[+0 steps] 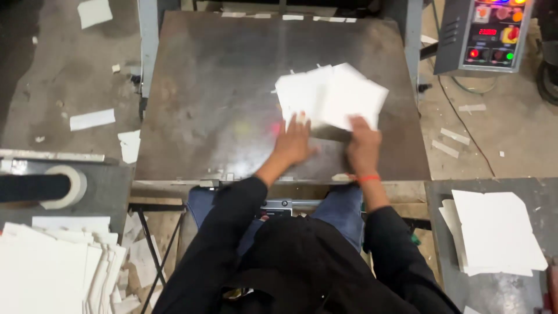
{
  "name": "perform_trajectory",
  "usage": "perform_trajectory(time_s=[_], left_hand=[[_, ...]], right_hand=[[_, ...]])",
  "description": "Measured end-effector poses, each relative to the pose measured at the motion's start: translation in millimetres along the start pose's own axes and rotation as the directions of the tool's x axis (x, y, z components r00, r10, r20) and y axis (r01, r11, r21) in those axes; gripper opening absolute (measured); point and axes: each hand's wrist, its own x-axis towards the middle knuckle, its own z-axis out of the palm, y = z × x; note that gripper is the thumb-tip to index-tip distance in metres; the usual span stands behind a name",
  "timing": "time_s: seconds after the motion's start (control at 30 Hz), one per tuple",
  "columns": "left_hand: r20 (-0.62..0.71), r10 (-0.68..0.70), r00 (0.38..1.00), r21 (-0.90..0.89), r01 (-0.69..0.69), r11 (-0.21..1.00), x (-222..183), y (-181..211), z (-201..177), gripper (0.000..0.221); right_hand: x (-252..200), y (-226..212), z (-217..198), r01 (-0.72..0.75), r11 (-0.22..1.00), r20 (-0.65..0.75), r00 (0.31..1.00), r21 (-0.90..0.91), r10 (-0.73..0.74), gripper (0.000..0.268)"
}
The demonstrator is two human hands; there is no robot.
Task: Operating an industrial machine to press or cut stacks of paper folders.
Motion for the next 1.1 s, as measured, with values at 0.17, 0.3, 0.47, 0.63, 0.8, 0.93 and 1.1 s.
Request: perform_trajectory(time_s=[0.17, 0.3, 0.47, 0.63, 0.8, 0.93, 1.1], left_hand=[[0.111, 0.066, 0.992, 0.057, -0.073, 0.996, -147.9, -6.5, -7.7, 0.067], [-0.072, -0.016, 0.997, 0.164, 0.028, 0.986, -235.6, -65.0, -72.0, 0.043], [-0.607, -0.306, 0.734, 0.528, 0.660, 0.535, -379.1, -107.3, -172.0, 0.042], [-0.798, -0.378, 0.469, 0.419, 0.883, 0.211, -546.5, -113.9, -155.5, 0.023], [-0.734, -0.565, 0.377, 0.284, 0.926, 0.250, -563.8, -94.4, -147.2, 0.026], [-0.704, -0.559, 0.438, 0.360, 0.899, 0.252, -536.4, -93.5, -157.6, 0.027], [-0.706, -0.476, 0.524, 0.115, 0.749, 0.653, -462.3, -117.9, -119.5, 0.012]], right_hand=[[-5.0, -7.1, 71.7, 0.215, 0.968, 0.266, 0.933, 0.133, -0.243, 0.040], [8.8, 1.2, 88.0, 0.269, 0.941, 0.254, 0.914, 0.208, -0.317, 0.038], [34.5, 10.8, 91.9, 0.224, 0.911, 0.255, 0.912, 0.347, -0.321, 0.030], [36.2, 14.5, 95.2, 0.158, 0.886, 0.235, 0.930, 0.436, -0.282, 0.032], [36.3, 10.5, 97.1, 0.137, 0.915, 0.275, 0.928, 0.379, -0.252, 0.033], [41.9, -9.6, 83.6, 0.213, 0.926, 0.330, 0.890, 0.312, -0.315, 0.050], [44.9, 2.8, 111.7, 0.346, 0.910, 0.301, 0.864, 0.227, -0.404, 0.057]])
